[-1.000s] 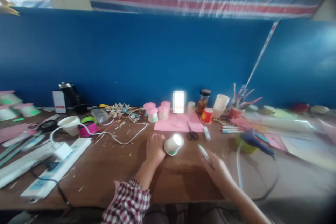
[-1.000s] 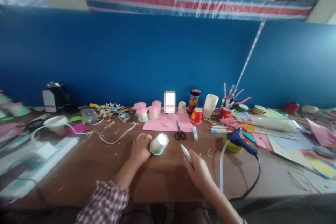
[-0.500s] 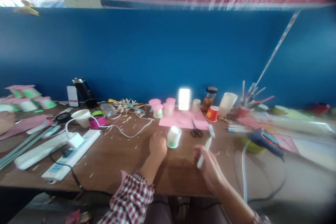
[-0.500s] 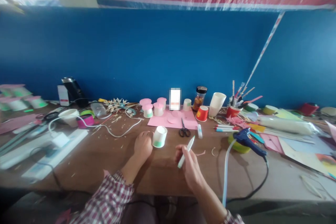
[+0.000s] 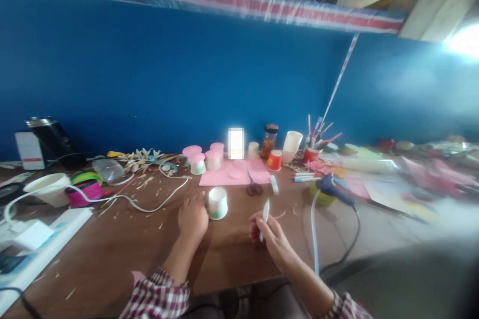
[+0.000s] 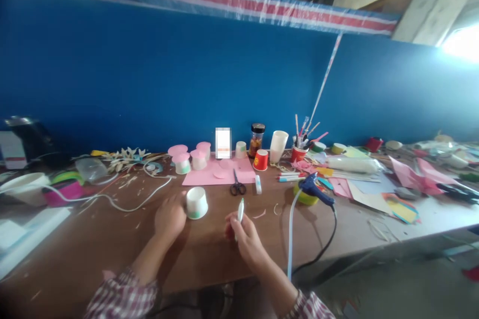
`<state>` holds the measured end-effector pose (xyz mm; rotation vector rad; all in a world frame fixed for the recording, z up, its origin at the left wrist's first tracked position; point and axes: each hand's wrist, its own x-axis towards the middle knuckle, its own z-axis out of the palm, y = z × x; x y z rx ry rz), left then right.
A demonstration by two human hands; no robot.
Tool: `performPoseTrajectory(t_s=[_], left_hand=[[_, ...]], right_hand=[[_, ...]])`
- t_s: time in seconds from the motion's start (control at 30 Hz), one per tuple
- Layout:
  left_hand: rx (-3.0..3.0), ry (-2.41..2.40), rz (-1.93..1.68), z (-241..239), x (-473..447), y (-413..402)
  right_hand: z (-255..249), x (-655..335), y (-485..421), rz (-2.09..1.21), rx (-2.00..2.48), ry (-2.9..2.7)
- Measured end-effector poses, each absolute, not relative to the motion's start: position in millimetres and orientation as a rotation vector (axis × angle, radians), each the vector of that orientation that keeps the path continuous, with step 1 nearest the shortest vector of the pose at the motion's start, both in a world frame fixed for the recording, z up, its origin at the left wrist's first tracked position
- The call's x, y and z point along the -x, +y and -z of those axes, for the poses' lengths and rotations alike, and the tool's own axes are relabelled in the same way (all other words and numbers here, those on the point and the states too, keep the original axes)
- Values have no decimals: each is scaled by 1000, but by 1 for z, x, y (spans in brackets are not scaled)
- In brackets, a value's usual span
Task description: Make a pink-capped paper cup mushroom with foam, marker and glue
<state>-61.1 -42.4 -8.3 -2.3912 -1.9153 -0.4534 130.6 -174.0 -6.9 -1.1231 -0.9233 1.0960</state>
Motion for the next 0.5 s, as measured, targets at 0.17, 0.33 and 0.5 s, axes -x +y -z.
performPoseTrajectory(t_s=[0.17,0.33,0.5], left_hand=[[2380,-2002,627,10,66,-37],[2190,-1866,1474,0,70,-32],[2208,-1410,2463,-48,52,-73]], right_hand=[[15,-136,-178,-1061,1138,-1043],[22,-132,-188,-1003,1166,-998],[27,-134,-190,-928,1168,-859]])
